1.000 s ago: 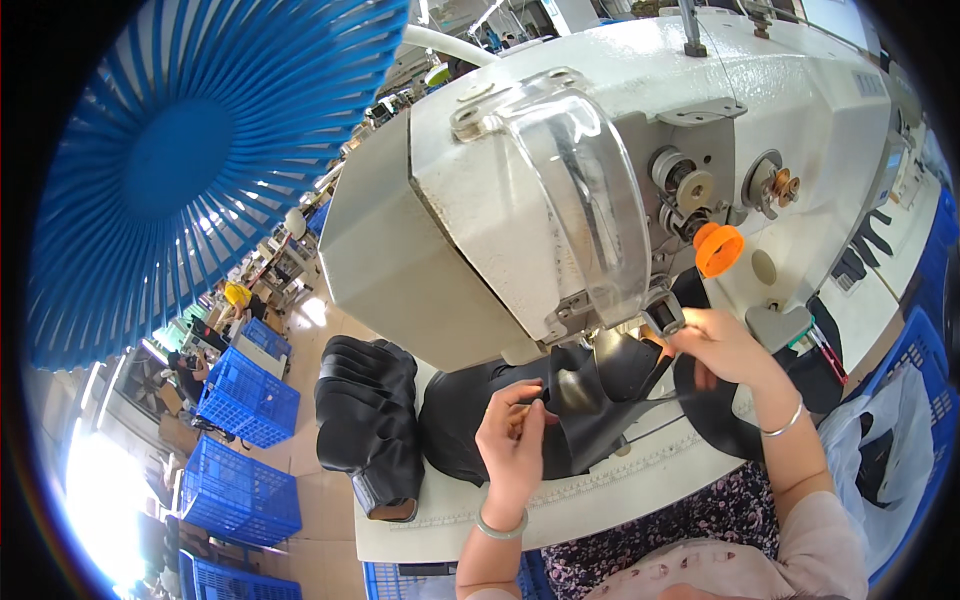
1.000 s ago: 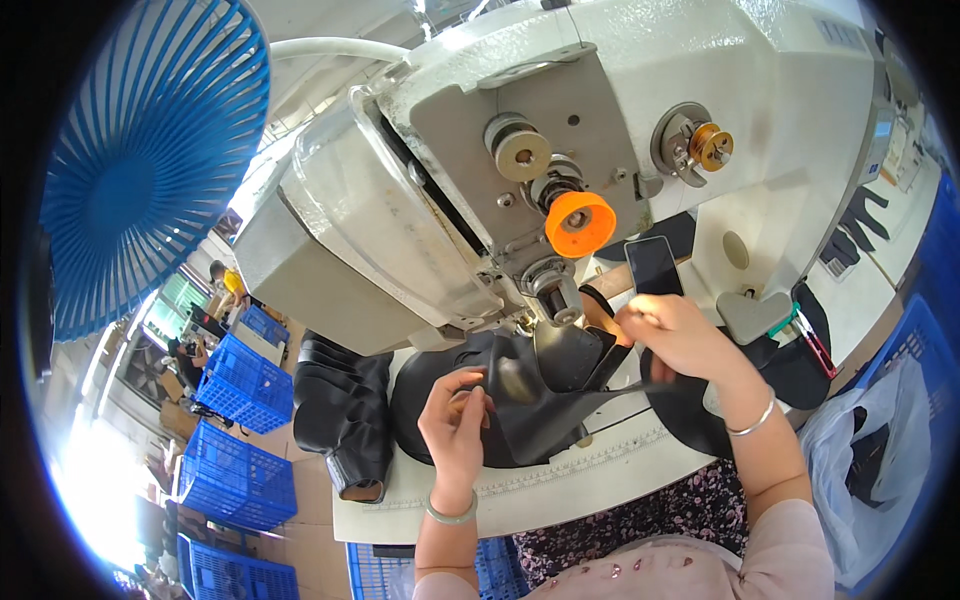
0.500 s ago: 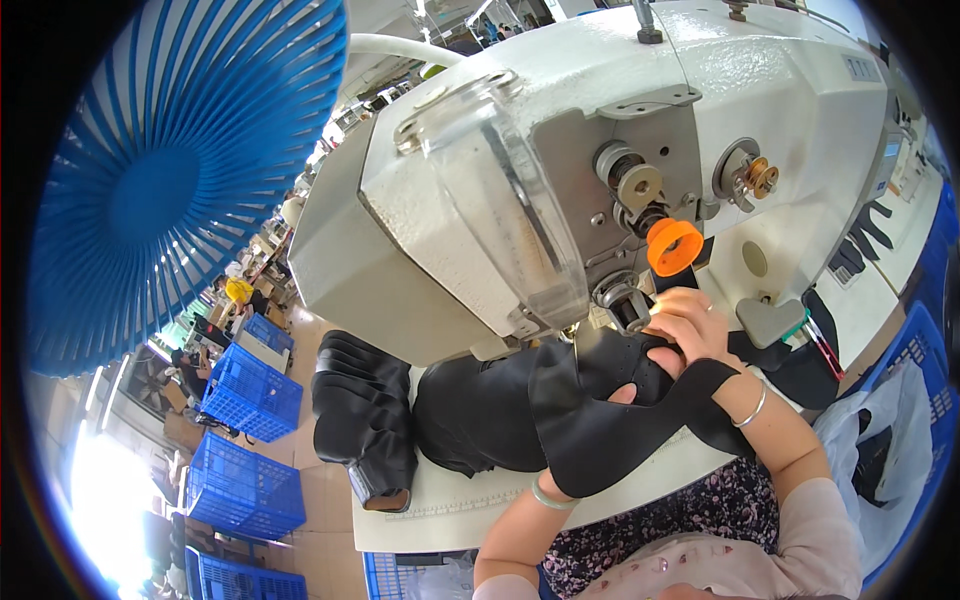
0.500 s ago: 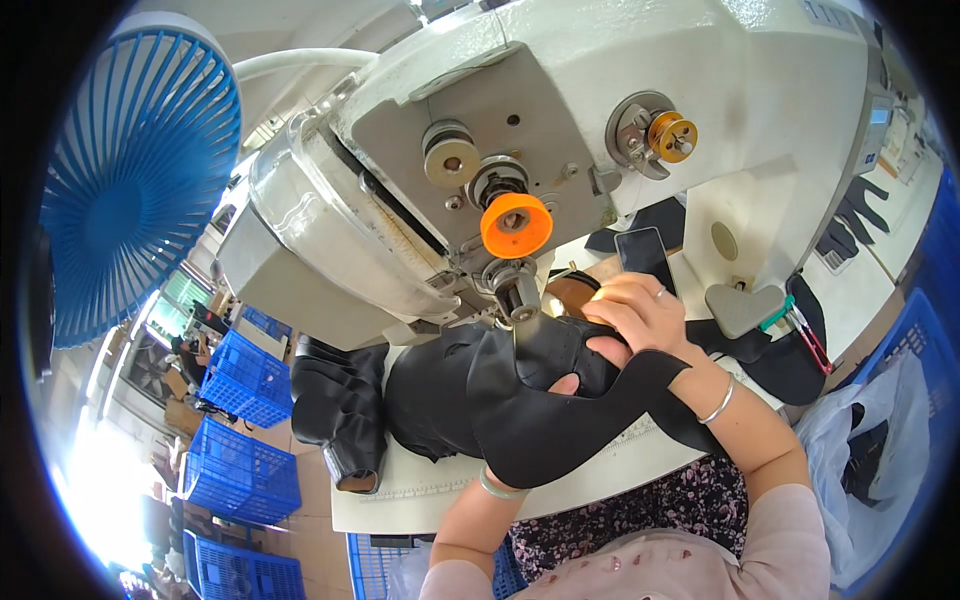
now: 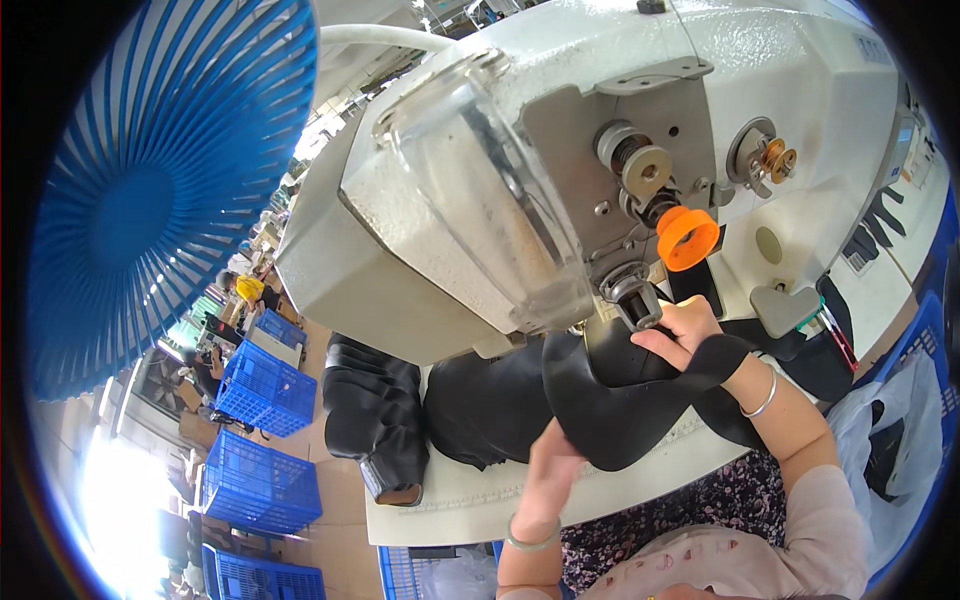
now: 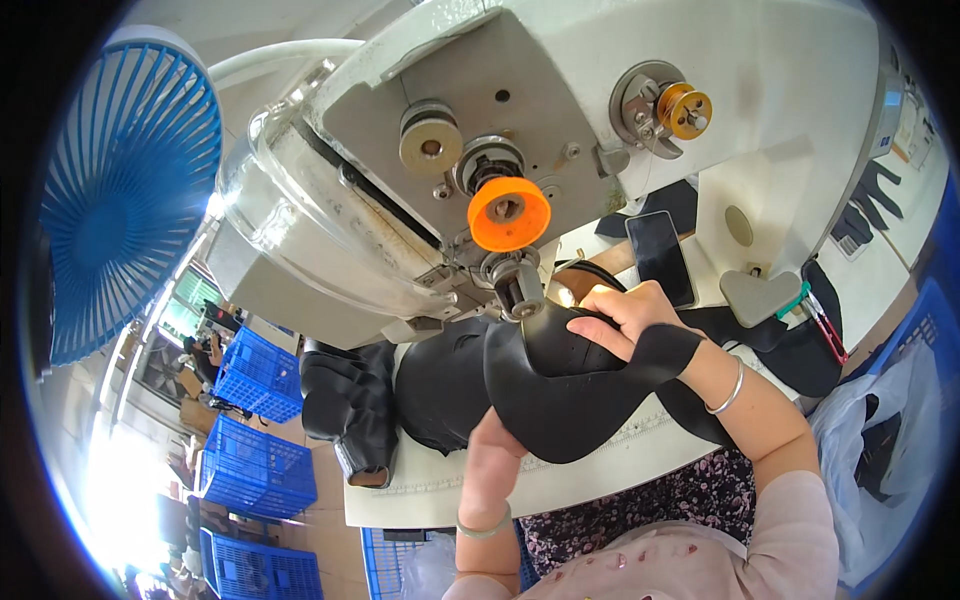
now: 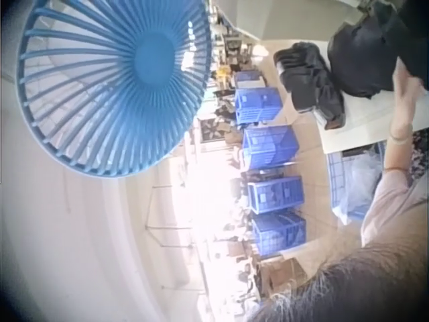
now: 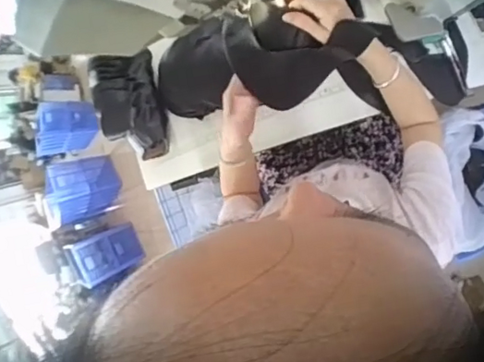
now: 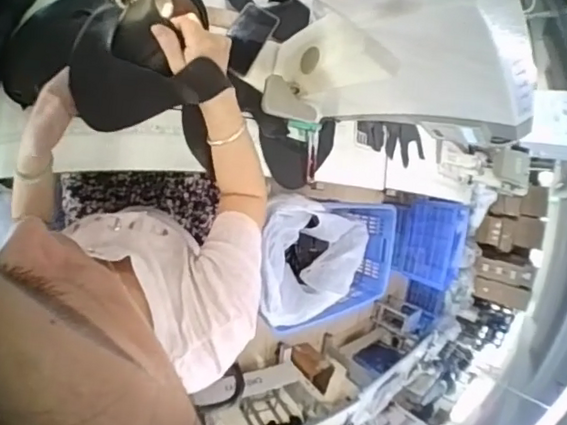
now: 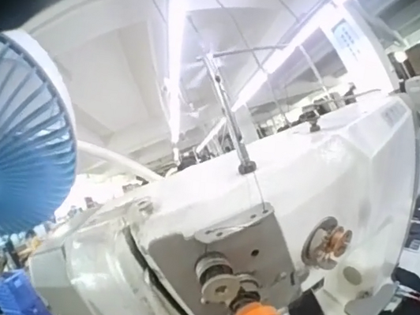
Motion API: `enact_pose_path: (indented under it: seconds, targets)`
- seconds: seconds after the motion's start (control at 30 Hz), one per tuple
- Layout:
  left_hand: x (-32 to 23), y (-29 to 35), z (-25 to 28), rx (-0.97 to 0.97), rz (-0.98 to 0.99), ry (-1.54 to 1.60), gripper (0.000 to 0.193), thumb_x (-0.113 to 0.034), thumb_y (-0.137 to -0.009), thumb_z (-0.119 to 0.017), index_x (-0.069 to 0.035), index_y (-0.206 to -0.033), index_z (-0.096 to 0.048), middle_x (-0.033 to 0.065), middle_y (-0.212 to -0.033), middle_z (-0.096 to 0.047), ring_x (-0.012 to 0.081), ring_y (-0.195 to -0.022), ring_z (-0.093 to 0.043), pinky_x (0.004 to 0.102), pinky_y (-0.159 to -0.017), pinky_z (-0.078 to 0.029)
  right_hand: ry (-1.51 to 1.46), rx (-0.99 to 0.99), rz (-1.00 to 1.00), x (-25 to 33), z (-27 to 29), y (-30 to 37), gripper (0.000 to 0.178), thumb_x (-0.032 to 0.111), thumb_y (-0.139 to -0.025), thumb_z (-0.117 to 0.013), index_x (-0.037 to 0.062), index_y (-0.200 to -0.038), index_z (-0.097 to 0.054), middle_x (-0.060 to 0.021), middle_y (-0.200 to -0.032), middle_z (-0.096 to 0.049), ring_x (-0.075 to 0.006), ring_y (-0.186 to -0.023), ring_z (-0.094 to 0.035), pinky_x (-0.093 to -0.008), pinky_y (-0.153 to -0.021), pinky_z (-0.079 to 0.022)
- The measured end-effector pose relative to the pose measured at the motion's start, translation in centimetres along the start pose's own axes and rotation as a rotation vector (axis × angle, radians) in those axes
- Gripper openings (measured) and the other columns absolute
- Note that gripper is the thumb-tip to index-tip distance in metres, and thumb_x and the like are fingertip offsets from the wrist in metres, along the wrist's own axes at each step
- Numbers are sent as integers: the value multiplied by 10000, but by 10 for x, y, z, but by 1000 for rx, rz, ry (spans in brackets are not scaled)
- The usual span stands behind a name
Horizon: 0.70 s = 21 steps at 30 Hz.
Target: The recorder is using an industrial sewing machine to stitch together components of black leather shoe uppers.
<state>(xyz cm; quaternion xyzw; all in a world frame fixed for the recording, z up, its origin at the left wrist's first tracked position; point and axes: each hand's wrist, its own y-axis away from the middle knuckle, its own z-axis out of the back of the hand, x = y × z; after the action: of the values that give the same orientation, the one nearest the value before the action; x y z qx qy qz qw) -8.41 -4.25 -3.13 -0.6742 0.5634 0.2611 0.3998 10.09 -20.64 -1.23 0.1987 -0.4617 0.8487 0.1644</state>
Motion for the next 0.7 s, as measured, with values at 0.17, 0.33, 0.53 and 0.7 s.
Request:
enact_pose_path:
  seconds: [0.17,0.33,0.53,0.7]
  targets:
    - [12,-5,-5,-226,253,227,327,-67,-863,-637,43,-1160,-553,109,-1059,-650,186,-923,-647,313,-845,-514,-131,93,-114,1,5,-5,299,317,-869,-658,27,-816,-609,-132,-569,-543,-265,-486,-563,-313,-478,-421]
    - [12,-2,4,-268,166,-169,208,13,-866,-614,45,-1071,-616,80,-990,-670,133,-881,-637,273,-803,-520,-223,77,-98,-1,4,-8,292,289,-878,-658,19,-788,-591,-85,-499,-463,-171,-425,-383,-293,-442,-331]
    - [22,-5,-2,-189,-44,-634,36,-13,-900,-600,7,-917,-624,-27,-804,-606,53,-732,-514,225,-666,-449,-264,105,-140,0,5,-7,291,275,-883,-652,18,-765,-584,-66,-495,-441,-134,-436,-360,-287,-440,-317]
    - [23,-7,-4,-191,-44,-622,48,-38,-892,-623,5,-913,-617,-18,-766,-597,66,-715,-498,240,-667,-446,-234,122,-134,0,6,-8,305,282,-886,-646,18,-752,-573,-73,-498,-430,-133,-442,-357,-290,-445,-320]
